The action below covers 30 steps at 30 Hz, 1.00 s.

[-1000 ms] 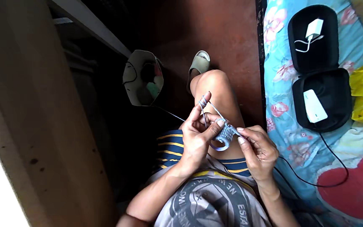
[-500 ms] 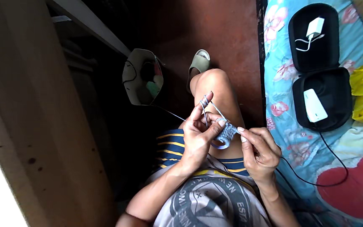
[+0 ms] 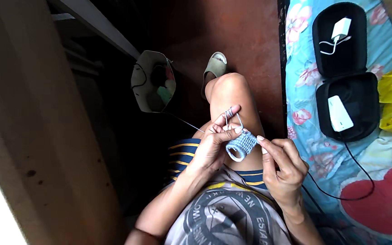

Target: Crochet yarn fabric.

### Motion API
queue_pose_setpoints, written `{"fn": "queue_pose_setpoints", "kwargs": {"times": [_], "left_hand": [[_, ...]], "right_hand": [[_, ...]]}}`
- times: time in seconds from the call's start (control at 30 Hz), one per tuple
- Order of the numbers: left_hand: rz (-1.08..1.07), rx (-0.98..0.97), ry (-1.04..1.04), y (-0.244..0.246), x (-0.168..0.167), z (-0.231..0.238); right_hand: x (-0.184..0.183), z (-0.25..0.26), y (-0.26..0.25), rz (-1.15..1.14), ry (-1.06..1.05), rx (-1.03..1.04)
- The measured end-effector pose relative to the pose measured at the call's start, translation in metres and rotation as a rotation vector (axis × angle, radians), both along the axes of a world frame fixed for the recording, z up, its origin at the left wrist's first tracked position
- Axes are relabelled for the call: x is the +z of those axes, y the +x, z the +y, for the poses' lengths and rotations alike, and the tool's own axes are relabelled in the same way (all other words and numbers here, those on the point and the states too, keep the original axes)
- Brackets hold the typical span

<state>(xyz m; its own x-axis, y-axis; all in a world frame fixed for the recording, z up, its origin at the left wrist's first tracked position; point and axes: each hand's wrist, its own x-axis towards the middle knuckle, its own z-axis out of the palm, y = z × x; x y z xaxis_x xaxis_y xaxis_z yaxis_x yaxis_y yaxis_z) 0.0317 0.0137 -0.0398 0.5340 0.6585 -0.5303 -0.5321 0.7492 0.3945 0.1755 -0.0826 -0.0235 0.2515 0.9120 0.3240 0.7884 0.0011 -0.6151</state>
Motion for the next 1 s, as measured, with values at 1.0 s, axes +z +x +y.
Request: {"fn": "queue_pose_setpoints", "kwargs": {"times": [1.0], "left_hand": [[0.119, 0.040, 0.184, 0.0011, 0.0003, -0.0044]], "right_hand": [[0.0051, -0.0035, -0.0030, -0.109, -0.029, -0.035]]}}
